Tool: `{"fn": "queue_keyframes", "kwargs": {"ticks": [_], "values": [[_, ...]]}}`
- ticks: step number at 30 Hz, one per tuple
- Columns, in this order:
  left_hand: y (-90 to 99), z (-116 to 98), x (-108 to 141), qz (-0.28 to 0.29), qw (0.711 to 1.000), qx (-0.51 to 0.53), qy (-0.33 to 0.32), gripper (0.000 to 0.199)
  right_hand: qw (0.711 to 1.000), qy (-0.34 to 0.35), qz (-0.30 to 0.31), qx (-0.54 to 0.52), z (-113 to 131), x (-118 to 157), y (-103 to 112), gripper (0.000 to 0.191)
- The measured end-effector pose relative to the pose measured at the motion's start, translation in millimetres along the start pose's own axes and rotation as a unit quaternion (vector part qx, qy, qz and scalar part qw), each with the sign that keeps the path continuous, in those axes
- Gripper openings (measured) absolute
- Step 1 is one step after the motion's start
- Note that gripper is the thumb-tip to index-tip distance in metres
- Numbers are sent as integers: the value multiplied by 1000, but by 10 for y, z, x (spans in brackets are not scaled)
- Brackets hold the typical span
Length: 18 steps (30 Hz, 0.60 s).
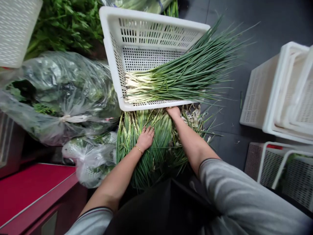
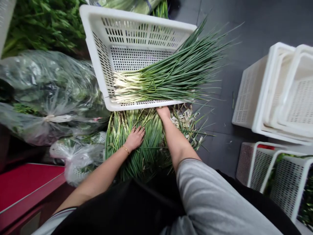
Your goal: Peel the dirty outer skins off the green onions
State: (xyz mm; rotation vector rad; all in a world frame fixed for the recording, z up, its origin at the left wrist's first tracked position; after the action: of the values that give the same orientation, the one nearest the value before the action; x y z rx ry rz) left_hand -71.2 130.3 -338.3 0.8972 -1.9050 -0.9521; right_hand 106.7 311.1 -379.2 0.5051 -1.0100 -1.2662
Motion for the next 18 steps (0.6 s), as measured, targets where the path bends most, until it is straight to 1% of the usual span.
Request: {"fn": "queue_keyframes", "kwargs": {"ticks": [1,3,5,6,9,10,12,14,16,17,18], "values": [[-12,-5,4,-3,1000,10,3,51,999,-49,-1,-13,-64,101,59,36],[-23,-25,-5,-8,1000,24,12,50,993,-110,1,-51,-127,365,176,38],[3,-56,-53,-9,999,41,28,48,986,-130,7,-100,-103,657,289,38],[35,-71,-90,-6,997,61,47,47,983,-132,11,-127,-62,795,343,38],[221,-112,-200,-8,982,133,131,41,973,-105,27,-203,133,1134,500,33],[307,-131,-213,-21,975,153,158,41,972,-93,29,-213,208,1228,554,30],[479,-192,-174,-57,959,200,192,45,975,-64,29,-212,354,1408,662,25],[607,-285,-38,-65,937,271,212,45,974,-11,44,-221,501,1600,768,23],[694,-399,168,-48,918,323,223,40,961,44,77,-261,639,1801,894,23],[737,-459,284,-40,915,332,226,38,954,54,84,-283,699,1897,982,22],[790,-519,402,-37,915,331,228,37,948,49,81,-303,753,1987,1095,21]]}}
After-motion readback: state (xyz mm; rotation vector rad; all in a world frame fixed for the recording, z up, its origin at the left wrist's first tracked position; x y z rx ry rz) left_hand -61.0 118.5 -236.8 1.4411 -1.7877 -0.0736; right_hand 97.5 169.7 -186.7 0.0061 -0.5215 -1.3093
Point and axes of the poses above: each hand's wrist, its own x-axis away from the middle knuckle, its own y-axis out of the back of the hand, z = x × y, the point moved 2 cm from there along -x, towards the middle knuckle, and after that the axes turned 7 degrees about -z, right-handed, at the moved point
